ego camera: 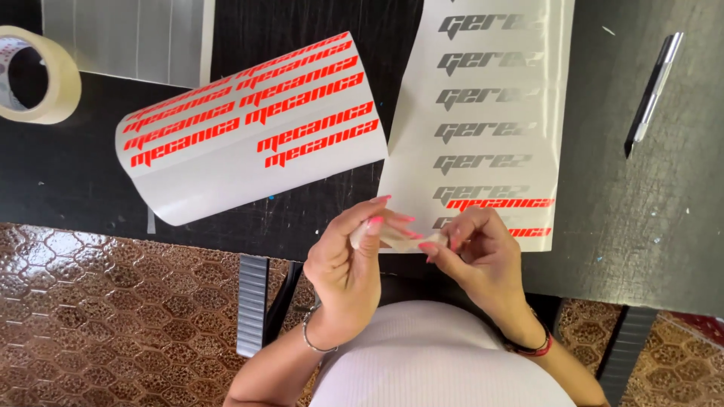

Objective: Applying small red text stickers onto a larger sheet of logos and using a craft knife to assist with peeling and placement.

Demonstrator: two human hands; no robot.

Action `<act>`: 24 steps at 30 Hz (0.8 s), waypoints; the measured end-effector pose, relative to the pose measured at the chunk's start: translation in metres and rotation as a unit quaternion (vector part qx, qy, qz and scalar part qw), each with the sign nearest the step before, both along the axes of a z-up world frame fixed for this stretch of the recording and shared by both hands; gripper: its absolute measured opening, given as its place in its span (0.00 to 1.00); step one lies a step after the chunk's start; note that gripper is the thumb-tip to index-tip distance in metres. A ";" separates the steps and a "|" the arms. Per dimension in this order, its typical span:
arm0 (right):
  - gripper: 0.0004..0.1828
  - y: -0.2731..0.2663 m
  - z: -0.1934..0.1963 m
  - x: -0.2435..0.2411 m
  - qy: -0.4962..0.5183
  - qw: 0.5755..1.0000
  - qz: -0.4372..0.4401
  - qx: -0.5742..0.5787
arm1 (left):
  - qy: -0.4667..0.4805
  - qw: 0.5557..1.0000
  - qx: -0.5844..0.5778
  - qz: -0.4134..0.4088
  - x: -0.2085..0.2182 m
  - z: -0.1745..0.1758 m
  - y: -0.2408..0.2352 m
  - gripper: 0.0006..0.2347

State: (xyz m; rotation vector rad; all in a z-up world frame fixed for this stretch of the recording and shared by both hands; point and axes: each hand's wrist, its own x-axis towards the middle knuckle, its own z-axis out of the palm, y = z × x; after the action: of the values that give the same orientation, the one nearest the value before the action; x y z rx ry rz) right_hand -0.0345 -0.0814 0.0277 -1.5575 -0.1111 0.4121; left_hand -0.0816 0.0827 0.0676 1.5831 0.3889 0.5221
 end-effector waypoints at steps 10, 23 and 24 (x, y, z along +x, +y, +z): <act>0.16 0.005 -0.012 -0.006 -0.231 0.957 0.171 -0.043 | -0.101 0.974 0.186 0.085 0.016 -0.019 0.009 0.08; 0.08 0.015 0.058 0.045 -0.120 0.976 0.126 -0.134 | -0.061 0.861 0.461 -0.205 0.008 -0.043 0.020 0.28; 0.08 0.010 0.048 0.046 -0.122 0.976 0.125 -0.134 | -0.062 0.861 0.462 -0.205 0.008 -0.043 0.020 0.28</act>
State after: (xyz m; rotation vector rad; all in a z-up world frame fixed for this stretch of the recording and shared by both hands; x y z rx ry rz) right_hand 0.0119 -0.0714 0.0761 -1.8643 -0.4616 0.4454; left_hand -0.0738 0.1028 0.0244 2.4543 -0.3788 0.4955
